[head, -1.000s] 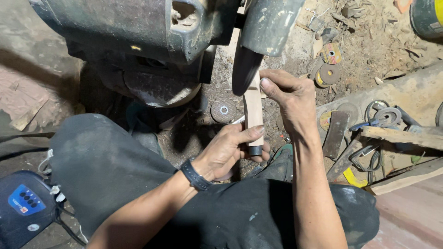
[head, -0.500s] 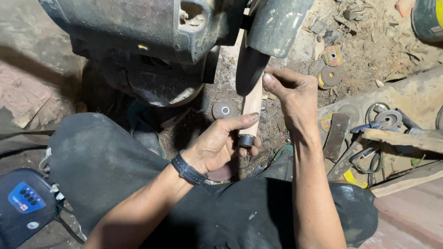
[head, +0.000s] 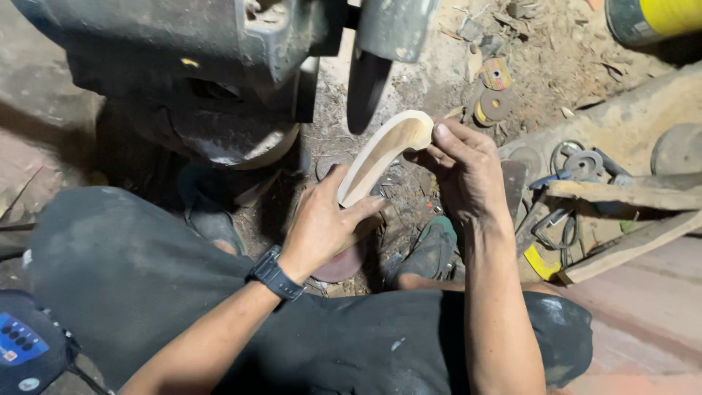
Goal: The person sits on the floor and uses a bench grinder to smooth and shape a small wooden piece. They repeatedly rotate and reposition the wood against the spinning wheel to grind different edges and surfaces.
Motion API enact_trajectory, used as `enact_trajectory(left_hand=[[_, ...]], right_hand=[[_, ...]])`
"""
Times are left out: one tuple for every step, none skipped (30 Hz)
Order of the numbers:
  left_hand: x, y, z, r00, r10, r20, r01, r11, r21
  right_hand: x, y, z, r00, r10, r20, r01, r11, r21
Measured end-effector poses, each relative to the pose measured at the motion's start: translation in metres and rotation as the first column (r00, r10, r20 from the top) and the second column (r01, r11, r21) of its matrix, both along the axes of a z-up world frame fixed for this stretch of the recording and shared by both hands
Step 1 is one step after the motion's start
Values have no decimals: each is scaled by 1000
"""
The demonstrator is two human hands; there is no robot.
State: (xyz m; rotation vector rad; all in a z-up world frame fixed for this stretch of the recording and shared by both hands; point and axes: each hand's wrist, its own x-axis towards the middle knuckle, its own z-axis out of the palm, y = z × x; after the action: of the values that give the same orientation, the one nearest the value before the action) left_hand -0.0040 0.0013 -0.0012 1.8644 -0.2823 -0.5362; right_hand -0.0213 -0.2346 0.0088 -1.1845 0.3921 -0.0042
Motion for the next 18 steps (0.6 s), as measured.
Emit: enact_trajectory(left_hand=[[-3, 1, -2, 998, 0, 59, 2, 999, -32], [-5, 1, -3, 993, 2, 119, 6, 998, -64], [-7, 2, -4, 984, 6, 179, 12, 995, -95], [-9, 4, -5, 984, -14, 180, 32, 995, -93], [-11, 6, -6, 983, -34, 181, 51, 995, -91], [-12, 7, -6, 981, -57, 185, 74, 993, -90], [-12, 9, -6, 987, -54, 153, 72, 991, -109], [-12, 11, -6, 991, -51, 121, 67, 989, -129], [-12, 12, -6, 995, -49, 88, 62, 987, -148], [-11, 12, -6, 1000, -19, 24, 21, 993, -117], [-9, 14, -6, 999, 14, -39, -17, 996, -83], [-9, 16, -6, 993, 52, -103, -57, 997, -44], [-7, 19, -8, 989, 53, -138, -74, 987, -145], [-5, 21, -9, 983, 57, -175, -100, 965, -243], [-4, 23, -11, 976, 57, -212, -128, 932, -338], [-4, 23, -12, 975, 73, -211, -121, 967, -223], [-5, 22, -13, 974, 89, -208, -113, 988, -105], [-4, 24, -10, 974, 126, -190, -124, 992, 26]], right_hand=[[-4, -1, 1, 1000, -20, -1, 20, 1000, -2], [-5, -1, 2, 999, -39, 0, 39, 999, -2], [-6, -1, 5, 998, -58, 2, 58, 998, -3], [-8, 1, 8, 998, -60, 12, 60, 998, 4], [-9, 2, 12, 998, -63, 21, 63, 998, 10], [-11, 3, 16, 997, -69, 34, 69, 998, 15], [-12, 4, 21, 997, -75, 36, 74, 997, 32], [-13, 5, 25, 996, -79, 38, 77, 996, 48], [-14, 7, 29, 996, -83, 41, 81, 995, 63], [-15, 7, 33, 991, -127, -30, 128, 991, 46], [-16, 7, 35, 980, -171, -99, 174, 984, 27], [-17, 7, 36, 963, -211, -170, 215, 977, 6], [-20, 6, 34, 974, -184, -132, 187, 982, 7], [-22, 5, 31, 984, -150, -95, 151, 988, 7], [-25, 4, 28, 992, -115, -58, 116, 993, 6], [-28, 3, 22, 996, -85, -6, 85, 996, 33], [-34, 1, 19, 997, -56, 46, 53, 997, 58], [-34, 0, 16, 994, -12, 113, 1, 996, 93]])
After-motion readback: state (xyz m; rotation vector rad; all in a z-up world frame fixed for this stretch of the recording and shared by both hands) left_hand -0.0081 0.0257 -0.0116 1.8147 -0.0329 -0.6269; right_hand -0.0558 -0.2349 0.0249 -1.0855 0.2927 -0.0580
